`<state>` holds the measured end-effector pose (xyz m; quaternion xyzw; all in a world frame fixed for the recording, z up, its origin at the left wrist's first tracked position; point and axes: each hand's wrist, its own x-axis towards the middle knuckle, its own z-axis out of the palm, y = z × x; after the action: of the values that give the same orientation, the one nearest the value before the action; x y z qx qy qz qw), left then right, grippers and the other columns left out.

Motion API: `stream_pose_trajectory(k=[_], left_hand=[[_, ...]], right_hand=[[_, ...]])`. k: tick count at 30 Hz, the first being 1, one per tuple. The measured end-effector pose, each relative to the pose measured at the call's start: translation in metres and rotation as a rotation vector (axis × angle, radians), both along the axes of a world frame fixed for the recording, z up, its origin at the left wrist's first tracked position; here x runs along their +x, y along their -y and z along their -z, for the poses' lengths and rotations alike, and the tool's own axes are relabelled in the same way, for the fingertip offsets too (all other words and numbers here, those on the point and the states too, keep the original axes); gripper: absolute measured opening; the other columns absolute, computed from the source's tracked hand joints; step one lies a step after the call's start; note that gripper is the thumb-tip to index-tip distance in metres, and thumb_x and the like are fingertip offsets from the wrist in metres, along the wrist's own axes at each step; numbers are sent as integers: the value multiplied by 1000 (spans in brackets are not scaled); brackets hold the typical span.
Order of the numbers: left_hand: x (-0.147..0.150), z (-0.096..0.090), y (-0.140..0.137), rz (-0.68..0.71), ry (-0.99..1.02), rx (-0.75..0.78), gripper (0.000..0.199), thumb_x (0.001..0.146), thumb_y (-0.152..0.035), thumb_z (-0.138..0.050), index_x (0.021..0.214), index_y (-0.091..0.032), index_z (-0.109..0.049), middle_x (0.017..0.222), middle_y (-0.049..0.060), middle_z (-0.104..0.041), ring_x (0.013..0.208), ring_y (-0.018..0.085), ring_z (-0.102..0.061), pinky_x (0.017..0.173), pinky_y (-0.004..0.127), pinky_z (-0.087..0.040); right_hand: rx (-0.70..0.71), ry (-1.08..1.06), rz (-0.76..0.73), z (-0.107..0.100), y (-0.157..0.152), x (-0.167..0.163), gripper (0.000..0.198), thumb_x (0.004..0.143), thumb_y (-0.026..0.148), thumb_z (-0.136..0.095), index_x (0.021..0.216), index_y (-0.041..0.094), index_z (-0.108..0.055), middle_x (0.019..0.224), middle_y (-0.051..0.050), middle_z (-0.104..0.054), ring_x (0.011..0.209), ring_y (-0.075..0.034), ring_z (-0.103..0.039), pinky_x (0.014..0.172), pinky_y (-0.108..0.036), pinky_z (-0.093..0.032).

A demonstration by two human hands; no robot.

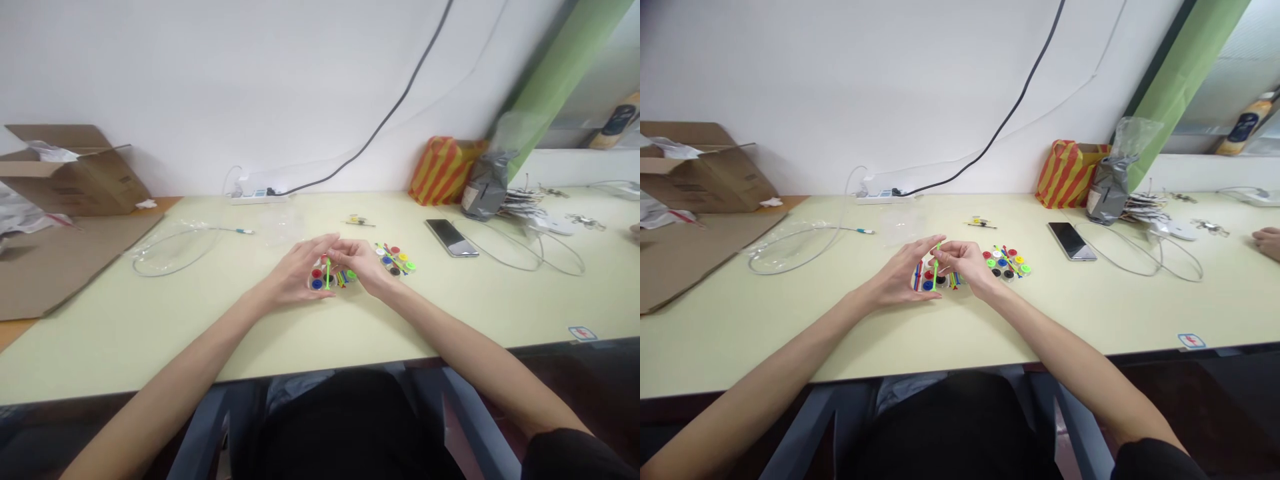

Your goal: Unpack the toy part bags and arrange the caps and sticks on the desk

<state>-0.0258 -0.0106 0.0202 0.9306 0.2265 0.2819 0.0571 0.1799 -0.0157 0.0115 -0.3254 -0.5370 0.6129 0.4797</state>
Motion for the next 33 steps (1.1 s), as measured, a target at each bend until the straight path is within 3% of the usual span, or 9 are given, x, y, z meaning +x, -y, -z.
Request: stream_pose_trajectory(k=[6,13,15,17,20,24,27,33], left_hand=[[-6,-12,1,-27,-23,38,106,80,-47,-83,162,-30,-19,150,14,-52,134,34,-52,113,48,-41],[-8,-15,1,-3,-92,93,94,87,-45,-77,162,-30,-22,157,14,-45,142,33,-46,118,50,-34],[-10,-17,0,-29,-85,79,92,87,-47,-77,161,-31,-25,156,13,-45,142,33,-45,119,50,-34],[-16,-20,-3,-60,-30,25,92,87,-48,-76,161,-31,-24,158,13,-44,144,32,-44,119,49,-34],[-31,-23,-10,-87,21,-172,98,86,-52,-76,163,-31,-19,160,14,-40,143,31,-46,118,48,-37],[-50,-22,-18,-138,-116,-392,110,78,-59,-80,164,-32,-16,152,13,-50,140,33,-48,118,50,-36],[-52,-19,-19,-193,-187,-446,116,74,-60,-83,164,-34,-15,151,11,-51,141,33,-47,119,50,-33],[-43,-14,-18,-181,-238,-437,101,77,-59,-81,160,-38,-29,161,5,-41,147,34,-38,121,48,-30]], right_hand=[[40,55,-30,-1,-1,1,49,71,57,-85,93,15,-72,87,-9,-78,59,-16,-70,54,-25,-57],[115,118,-40,0,-2,-2,50,74,59,-81,97,16,-66,69,-4,-73,57,-19,-72,51,-26,-57],[125,114,-42,1,-2,-3,50,76,58,-80,99,17,-65,72,-4,-73,58,-19,-72,51,-26,-57],[136,108,-35,2,-2,-3,49,79,58,-77,103,17,-64,79,-5,-75,59,-18,-73,50,-25,-56],[168,113,42,4,-7,-2,45,83,57,-72,103,17,-64,81,-5,-74,57,-16,-71,46,-22,-54],[207,135,177,6,-19,7,40,83,54,-72,94,16,-65,73,-2,-69,52,-13,-66,42,-20,-49],[230,140,244,5,-26,15,35,84,50,-71,91,16,-65,70,0,-64,50,-12,-63,41,-21,-48],[258,165,310,4,-29,22,30,85,46,-69,89,17,-66,66,1,-61,48,-11,-60,40,-21,-46]])
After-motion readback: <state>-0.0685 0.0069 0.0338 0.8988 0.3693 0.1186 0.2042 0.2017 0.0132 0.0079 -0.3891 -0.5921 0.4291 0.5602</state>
